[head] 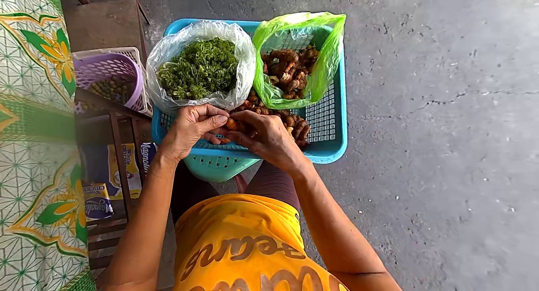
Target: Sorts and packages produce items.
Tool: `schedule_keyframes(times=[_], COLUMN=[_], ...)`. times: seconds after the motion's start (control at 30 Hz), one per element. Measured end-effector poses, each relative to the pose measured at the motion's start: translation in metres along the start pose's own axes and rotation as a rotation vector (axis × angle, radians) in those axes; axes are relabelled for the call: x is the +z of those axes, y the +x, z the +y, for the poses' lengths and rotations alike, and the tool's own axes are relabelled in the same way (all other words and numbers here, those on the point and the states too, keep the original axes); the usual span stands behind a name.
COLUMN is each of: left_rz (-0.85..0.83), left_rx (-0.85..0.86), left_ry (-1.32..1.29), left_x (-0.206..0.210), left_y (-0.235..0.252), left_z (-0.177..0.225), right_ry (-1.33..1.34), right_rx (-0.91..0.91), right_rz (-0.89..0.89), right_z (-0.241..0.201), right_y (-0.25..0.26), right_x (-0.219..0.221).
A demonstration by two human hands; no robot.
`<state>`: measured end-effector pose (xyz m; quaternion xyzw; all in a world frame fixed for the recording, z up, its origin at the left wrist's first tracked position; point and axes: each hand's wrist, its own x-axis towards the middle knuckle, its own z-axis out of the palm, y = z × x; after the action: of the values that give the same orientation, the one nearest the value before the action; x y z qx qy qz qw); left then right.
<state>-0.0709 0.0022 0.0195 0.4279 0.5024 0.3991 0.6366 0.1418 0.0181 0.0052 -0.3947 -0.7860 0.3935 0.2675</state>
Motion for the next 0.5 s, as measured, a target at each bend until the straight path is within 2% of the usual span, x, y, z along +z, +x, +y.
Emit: schedule_keyframes(times=[0.1,0.23,0.33,0.5], left_rz=[0.024,0.08,0.098,0.124], left_rx=[0.042,0.069,0.105,0.122], left_ry=[0.005,0.017,0.057,0.104], left_x=[0.0,0.001,0.0,0.001], left_y=[0.001,0.002,0.002,0.002], left_z=[-0.003,-0.004,-0.006,-0.008], right_ry=[0.135,0.399,0.539,0.559], right_rx=[0.099,0.142,0.121,0.047], right_rz=[-0.041,-0.001,0.039,0.076], right_z=[0.009,0.021,0.022,0.024], right_y=[-0.007,-0.023,-0.028,-0.027], right_x=[-0.012,-0.027,-0.031,-0.03])
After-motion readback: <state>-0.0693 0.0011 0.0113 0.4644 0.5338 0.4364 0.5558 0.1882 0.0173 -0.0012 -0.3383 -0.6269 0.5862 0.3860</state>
